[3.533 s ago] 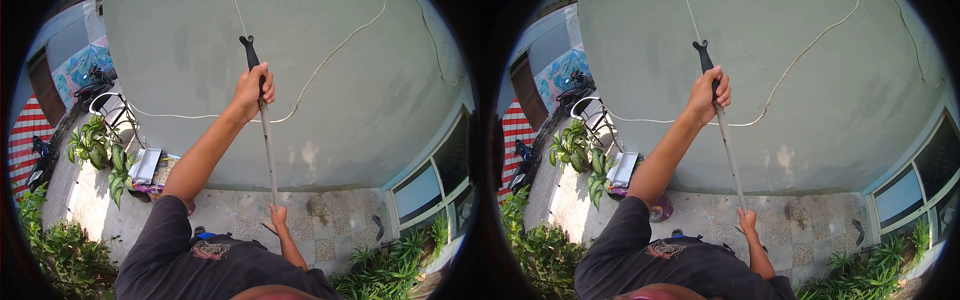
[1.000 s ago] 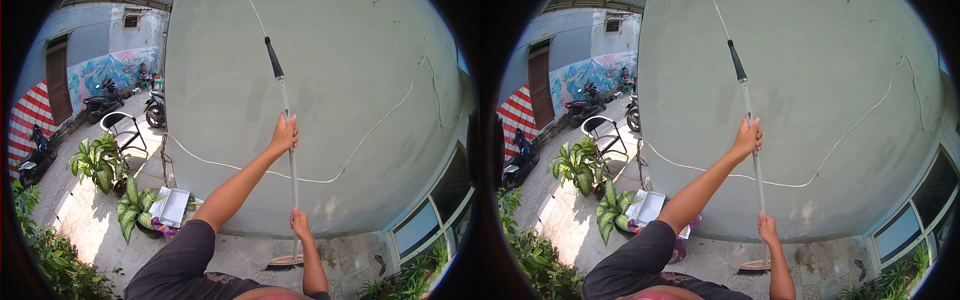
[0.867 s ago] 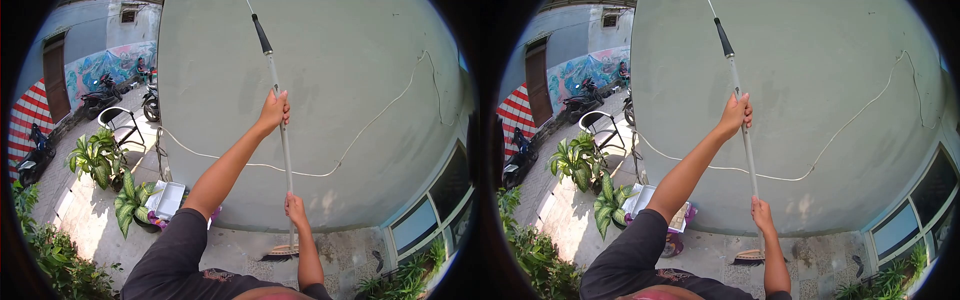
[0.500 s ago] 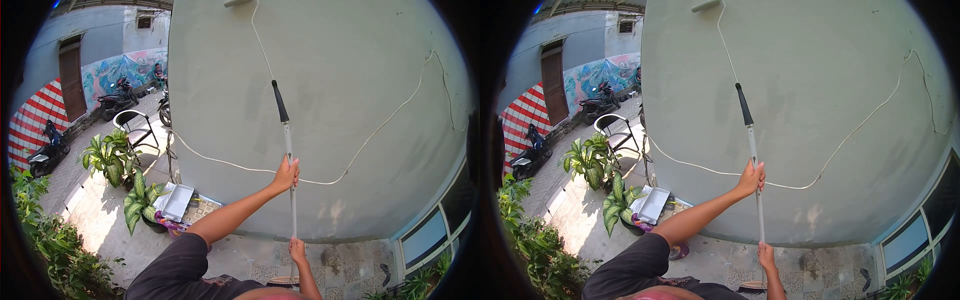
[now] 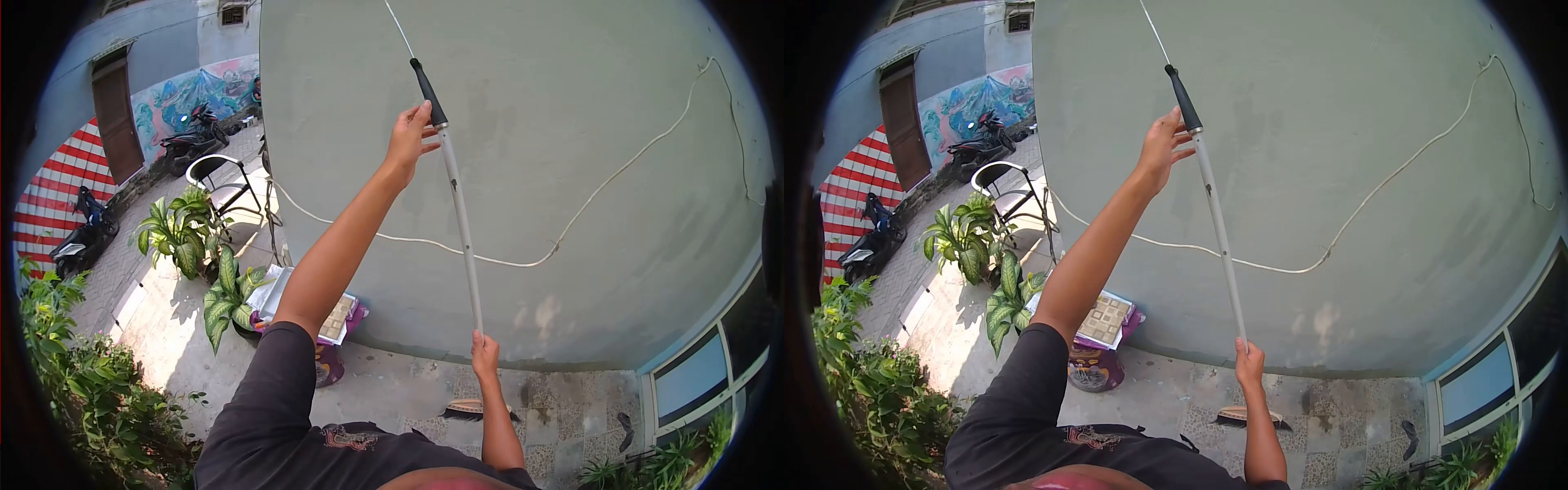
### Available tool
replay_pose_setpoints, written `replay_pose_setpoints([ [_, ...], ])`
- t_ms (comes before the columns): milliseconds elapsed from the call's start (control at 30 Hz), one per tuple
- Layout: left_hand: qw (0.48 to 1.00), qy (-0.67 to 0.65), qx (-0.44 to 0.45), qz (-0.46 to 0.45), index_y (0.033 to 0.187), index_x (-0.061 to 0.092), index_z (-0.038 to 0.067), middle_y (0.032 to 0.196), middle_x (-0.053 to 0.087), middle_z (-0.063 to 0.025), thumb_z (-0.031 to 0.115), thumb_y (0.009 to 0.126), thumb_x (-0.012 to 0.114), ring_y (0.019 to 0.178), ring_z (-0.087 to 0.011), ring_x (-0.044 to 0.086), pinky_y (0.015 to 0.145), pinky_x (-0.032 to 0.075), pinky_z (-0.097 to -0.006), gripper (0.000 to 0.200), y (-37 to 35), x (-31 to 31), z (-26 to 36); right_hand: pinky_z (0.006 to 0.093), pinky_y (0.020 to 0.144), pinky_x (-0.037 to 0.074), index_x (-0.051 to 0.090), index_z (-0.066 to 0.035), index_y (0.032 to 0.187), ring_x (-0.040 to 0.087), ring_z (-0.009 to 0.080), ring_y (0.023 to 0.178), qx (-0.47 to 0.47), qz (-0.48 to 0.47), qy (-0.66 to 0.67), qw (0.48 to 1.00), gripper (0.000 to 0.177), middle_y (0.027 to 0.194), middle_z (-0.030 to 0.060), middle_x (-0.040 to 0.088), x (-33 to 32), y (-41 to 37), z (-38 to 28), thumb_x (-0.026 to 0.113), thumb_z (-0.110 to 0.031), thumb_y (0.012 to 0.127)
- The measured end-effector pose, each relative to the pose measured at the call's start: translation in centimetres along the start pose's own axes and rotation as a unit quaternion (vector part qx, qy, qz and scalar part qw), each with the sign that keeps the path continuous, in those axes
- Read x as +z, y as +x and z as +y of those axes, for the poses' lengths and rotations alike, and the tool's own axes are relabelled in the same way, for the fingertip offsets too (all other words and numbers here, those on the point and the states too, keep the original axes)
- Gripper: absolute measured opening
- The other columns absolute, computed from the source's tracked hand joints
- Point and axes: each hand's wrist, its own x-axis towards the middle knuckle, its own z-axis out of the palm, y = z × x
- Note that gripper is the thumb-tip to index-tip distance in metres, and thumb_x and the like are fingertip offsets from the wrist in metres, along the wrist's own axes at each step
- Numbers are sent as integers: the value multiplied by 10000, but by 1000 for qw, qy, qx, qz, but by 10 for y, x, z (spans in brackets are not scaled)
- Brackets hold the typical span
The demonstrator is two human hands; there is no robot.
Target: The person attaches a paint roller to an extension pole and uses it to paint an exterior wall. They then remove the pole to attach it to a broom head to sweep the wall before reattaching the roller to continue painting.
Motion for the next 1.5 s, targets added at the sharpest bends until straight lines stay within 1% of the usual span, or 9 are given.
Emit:
replay_pose_setpoints([
  [167, 995, 14, -91, 47, 1043, 515, 44, 849, 562, -64, 364, 911, 675, 753, -166, 596, 664, 549, -335, 382, 9, 30, 22, 324, 493, 351, 485, -39, 622, 426, 111, 527, -7, 3, -35, 999, 561, 544, 4, 454, 6, -40, 20, 534, -467, 981],
  [200, 996, -1, -72, 57, 952, 484, 74, 689, 457, 0, 293, 903, 696, 574, -117, 497, 527, 490, -293, 309, 11, 34, 19, 329, 498, 362, 493, -35, 619, 435, 118, 525, -8, -10, -42, 999, 569, 538, 8, 460, 5, -46, 16, 528, -472, 982],
  [300, 996, -62, -63, 23, 846, 397, 115, 614, 384, 29, 274, 937, 650, 497, -99, 397, 466, 423, -302, 312, 9, 41, 9, 332, 506, 391, 506, -33, 614, 466, 128, 523, 25, -44, -53, 997, 603, 524, 17, 473, -4, -55, 37, 514, -514, 977],
  [633, 976, -177, -85, -92, 813, 287, 149, 595, 328, 42, 306, 993, 559, 482, -80, 349, 454, 374, -275, 361, -1, 56, 4, 284, 419, 356, 469, -52, 612, 432, 112, 445, 22, -127, 25, 991, 628, 520, 19, 458, -55, -50, 53, 458, -553, 991],
  [800, 979, -174, -74, -79, 800, 293, 154, 590, 326, 46, 265, 985, 574, 481, -76, 352, 453, 372, -274, 355, 1, 53, 2, 278, 403, 335, 455, -52, 650, 397, 114, 434, 50, -181, 102, 977, 597, 518, 27, 424, -48, -56, 54, 460, -538, 996],
  [1267, 894, -328, -66, -298, 726, 392, 176, 550, 292, 78, 289, 1011, 533, 450, -57, 328, 435, 342, -251, 338, 24, 36, 0, 284, 408, 306, 420, -54, 673, 356, 126, 435, 75, -307, 222, 922, 592, 509, 31, 384, -30, -44, 42, 447, -550, 995],
  [1367, 892, -325, -63, -308, 715, 369, 166, 549, 297, 72, 307, 1008, 542, 452, -61, 333, 444, 348, -249, 368, 18, 40, 7, 280, 415, 314, 428, -52, 681, 369, 123, 441, 75, -268, 206, 938, 588, 513, 28, 384, -23, -46, 45, 455, -548, 994],
  [1433, 934, -272, -55, -223, 729, 351, 165, 551, 308, 63, 328, 1000, 556, 458, -68, 341, 447, 348, -246, 376, 9, 48, 16, 271, 430, 330, 454, -52, 687, 397, 114, 458, 79, -227, 185, 953, 573, 526, 19, 413, -24, -50, 36, 469, -536, 993],
  [1500, 949, -246, -62, -187, 754, 415, 148, 583, 364, 52, 338, 987, 583, 484, -68, 377, 468, 379, -252, 345, -5, 57, 29, 257, 444, 337, 476, -62, 669, 428, 100, 479, 4, -80, 89, 993, 545, 550, -7, 450, -26, -59, 23, 502, -501, 990],
])
